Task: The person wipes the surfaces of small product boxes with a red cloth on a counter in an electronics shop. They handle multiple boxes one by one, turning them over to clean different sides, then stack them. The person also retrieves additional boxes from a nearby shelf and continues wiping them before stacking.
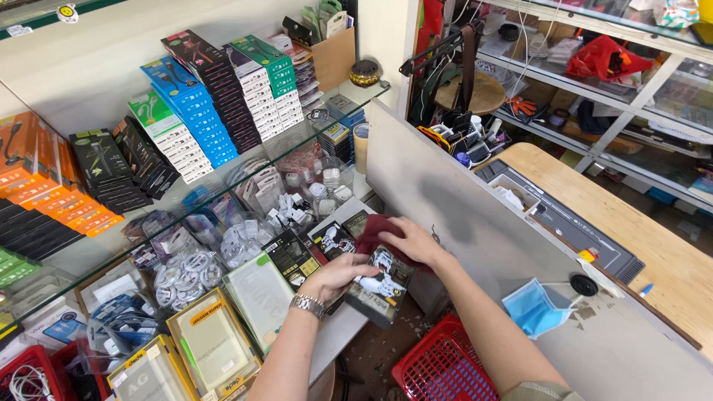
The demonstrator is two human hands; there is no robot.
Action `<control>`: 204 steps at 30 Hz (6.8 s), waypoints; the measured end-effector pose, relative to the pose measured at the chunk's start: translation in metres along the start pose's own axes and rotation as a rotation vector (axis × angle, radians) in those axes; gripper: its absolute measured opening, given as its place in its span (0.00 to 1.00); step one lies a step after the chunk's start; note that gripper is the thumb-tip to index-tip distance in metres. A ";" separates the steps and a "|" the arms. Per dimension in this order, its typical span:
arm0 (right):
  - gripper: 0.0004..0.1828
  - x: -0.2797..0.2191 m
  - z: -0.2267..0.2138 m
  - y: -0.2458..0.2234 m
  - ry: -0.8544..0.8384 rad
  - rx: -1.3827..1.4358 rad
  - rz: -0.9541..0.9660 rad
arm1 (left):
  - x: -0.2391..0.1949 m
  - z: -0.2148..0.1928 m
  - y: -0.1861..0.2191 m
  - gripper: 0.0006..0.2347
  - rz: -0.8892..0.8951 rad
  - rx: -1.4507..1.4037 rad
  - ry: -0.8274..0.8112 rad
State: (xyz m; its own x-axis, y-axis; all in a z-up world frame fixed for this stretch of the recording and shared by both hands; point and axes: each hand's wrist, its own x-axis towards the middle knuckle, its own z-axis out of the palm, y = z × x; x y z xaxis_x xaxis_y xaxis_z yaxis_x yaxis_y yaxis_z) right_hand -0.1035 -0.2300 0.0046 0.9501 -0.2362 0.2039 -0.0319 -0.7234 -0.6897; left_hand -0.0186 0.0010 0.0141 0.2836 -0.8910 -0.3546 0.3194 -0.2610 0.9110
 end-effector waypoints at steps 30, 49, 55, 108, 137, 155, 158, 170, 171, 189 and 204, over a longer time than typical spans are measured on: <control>0.44 0.041 0.072 0.192 -0.055 0.207 0.730 | 0.196 -0.013 -0.108 0.28 0.008 0.466 0.823; 0.34 0.016 0.081 0.179 -0.035 0.548 0.708 | 0.275 0.006 -0.126 0.41 -0.298 -0.443 1.118; 0.33 0.018 0.056 0.166 0.051 0.787 0.708 | 0.276 -0.016 -0.127 0.28 -0.262 -0.050 1.068; 0.23 -0.016 -0.008 -0.042 0.312 -0.185 -0.159 | 0.008 -0.004 -0.007 0.16 0.100 0.031 0.193; 0.26 0.055 -0.017 0.022 0.180 0.576 0.311 | 0.077 -0.061 -0.062 0.30 -0.181 0.620 1.162; 0.25 0.116 0.024 -0.078 0.127 0.899 0.235 | 0.048 -0.064 -0.008 0.17 0.266 0.420 1.335; 0.27 0.120 0.070 -0.100 0.127 0.945 0.026 | 0.018 -0.073 0.004 0.19 0.245 0.213 1.522; 0.26 0.116 0.203 0.010 -0.307 0.288 0.102 | 0.010 -0.100 -0.060 0.17 0.319 0.881 1.347; 0.25 0.122 0.193 0.024 -0.210 0.362 0.286 | 0.014 -0.099 -0.064 0.18 0.199 0.888 1.274; 0.39 0.116 0.166 0.064 -0.530 0.433 0.553 | 0.019 -0.077 -0.067 0.27 -0.295 0.890 1.018; 0.31 0.106 0.081 -0.032 0.066 0.328 0.210 | 0.055 -0.050 0.017 0.12 0.488 0.324 1.220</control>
State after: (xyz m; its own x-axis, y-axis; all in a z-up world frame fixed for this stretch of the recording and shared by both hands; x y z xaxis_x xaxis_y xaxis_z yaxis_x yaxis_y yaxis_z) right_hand 0.0235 -0.1796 -0.0075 0.9110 -0.4061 0.0715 -0.1126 -0.4117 -0.9043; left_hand 0.0475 -0.0337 -0.0006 0.9752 -0.0660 0.2114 -0.2212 -0.2409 0.9450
